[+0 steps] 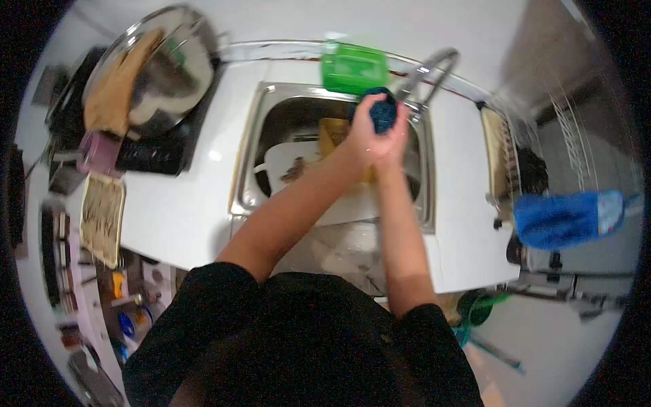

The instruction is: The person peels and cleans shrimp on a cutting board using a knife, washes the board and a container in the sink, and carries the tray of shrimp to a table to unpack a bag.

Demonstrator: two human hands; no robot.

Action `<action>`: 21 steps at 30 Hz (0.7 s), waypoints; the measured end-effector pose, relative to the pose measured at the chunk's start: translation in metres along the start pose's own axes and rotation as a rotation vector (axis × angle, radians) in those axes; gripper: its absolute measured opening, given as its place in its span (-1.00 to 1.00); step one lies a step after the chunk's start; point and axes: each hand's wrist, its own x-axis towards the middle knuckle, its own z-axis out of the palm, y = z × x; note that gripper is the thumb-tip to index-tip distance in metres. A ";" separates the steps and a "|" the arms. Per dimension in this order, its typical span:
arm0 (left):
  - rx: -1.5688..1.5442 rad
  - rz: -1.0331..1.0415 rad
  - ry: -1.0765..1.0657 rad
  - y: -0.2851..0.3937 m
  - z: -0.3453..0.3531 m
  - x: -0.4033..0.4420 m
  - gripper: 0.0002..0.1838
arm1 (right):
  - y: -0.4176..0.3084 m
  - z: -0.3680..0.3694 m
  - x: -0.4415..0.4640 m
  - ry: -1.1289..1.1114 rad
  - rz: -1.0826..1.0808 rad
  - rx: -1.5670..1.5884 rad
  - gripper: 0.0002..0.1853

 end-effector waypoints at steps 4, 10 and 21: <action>-0.026 -0.069 -0.064 -0.007 -0.021 -0.010 -0.68 | -0.002 0.023 -0.045 -0.309 0.159 0.480 -0.75; 0.027 -0.677 0.046 0.029 -0.021 -0.030 -0.82 | -0.032 -0.011 -0.013 -0.797 0.440 0.388 -0.84; 1.204 -0.651 0.190 0.048 -0.013 -0.007 -0.79 | -0.074 0.038 -0.002 -0.986 0.292 -0.718 -0.82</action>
